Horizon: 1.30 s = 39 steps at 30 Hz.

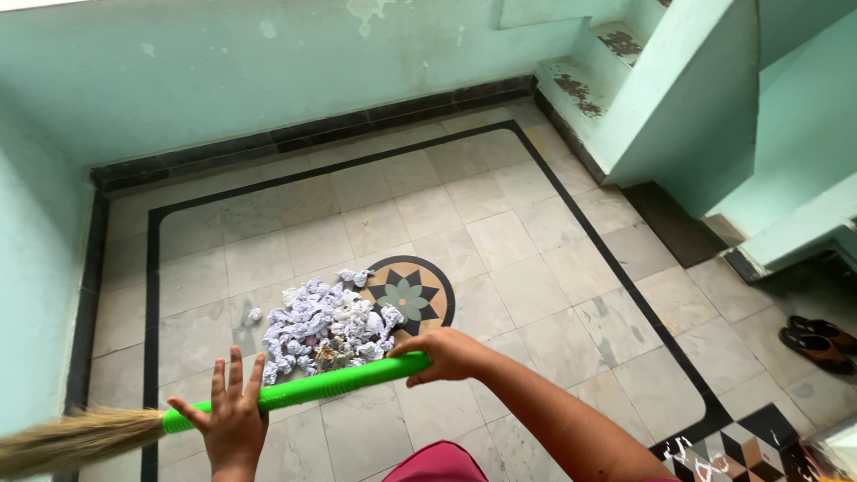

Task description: The person sweeps crumpled paper scraps together into a pile on a tiled floor using a broom.

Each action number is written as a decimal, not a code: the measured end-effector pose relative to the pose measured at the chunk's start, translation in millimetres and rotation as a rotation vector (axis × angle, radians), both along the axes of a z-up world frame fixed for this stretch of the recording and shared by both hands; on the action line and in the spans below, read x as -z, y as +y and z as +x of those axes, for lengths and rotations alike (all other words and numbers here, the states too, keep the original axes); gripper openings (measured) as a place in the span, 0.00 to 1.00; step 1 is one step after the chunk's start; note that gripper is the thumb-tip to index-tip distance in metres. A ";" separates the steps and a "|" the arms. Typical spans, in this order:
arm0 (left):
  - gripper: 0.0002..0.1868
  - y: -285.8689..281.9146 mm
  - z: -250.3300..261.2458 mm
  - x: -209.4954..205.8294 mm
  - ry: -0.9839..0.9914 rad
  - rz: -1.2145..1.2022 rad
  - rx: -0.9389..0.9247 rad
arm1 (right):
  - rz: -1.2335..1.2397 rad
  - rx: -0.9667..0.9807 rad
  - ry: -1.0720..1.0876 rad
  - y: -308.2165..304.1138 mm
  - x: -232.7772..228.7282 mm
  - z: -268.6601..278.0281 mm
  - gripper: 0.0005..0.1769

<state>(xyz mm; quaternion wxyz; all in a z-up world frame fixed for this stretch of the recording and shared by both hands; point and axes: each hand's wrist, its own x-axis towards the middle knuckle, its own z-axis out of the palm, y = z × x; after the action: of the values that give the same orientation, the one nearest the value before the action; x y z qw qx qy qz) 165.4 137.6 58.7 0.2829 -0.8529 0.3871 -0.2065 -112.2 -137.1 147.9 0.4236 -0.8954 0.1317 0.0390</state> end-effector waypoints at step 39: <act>0.15 -84.8 -32.2 -48.1 0.167 -0.575 0.544 | -0.357 0.576 -0.029 44.6 91.8 -34.1 0.16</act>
<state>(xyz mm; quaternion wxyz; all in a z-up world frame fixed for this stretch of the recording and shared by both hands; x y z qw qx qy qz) 133.1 52.8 106.8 -0.0646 -0.7774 0.5469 -0.3039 -146.3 -92.4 56.1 0.2555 -0.8820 0.3778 -0.1188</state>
